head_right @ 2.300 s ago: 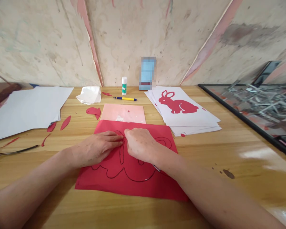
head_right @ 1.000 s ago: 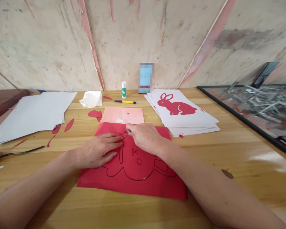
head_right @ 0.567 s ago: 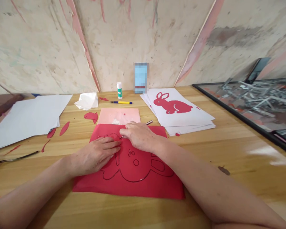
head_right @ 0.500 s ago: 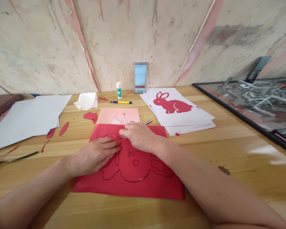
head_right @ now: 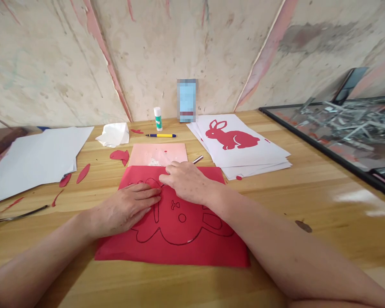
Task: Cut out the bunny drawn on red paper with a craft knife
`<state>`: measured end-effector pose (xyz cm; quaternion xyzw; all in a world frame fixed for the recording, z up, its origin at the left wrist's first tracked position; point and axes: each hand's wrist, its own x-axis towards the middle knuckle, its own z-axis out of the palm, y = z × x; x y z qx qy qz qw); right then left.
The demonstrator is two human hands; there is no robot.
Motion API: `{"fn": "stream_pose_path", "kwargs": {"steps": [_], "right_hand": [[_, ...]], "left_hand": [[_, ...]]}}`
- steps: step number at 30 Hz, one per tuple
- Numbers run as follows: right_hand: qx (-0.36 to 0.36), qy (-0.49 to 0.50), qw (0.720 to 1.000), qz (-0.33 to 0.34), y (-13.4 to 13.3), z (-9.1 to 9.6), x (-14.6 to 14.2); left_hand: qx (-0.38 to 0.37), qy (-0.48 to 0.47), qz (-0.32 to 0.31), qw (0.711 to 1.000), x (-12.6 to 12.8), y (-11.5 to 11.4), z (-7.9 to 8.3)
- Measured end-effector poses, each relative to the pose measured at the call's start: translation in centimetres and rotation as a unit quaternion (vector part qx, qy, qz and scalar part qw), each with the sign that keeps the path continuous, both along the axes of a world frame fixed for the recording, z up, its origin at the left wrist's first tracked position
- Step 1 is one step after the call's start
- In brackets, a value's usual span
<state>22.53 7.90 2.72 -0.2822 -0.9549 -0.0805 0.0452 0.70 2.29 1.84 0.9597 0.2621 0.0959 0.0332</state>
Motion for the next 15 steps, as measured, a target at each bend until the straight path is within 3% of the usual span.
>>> {"fn": "stream_pose_path", "kwargs": {"steps": [15], "right_hand": [[0.052,0.026,0.996,0.060,0.34,-0.74,-0.16]], "left_hand": [[-0.014,-0.008,0.011,1.000,-0.11,-0.15,0.03]]}}
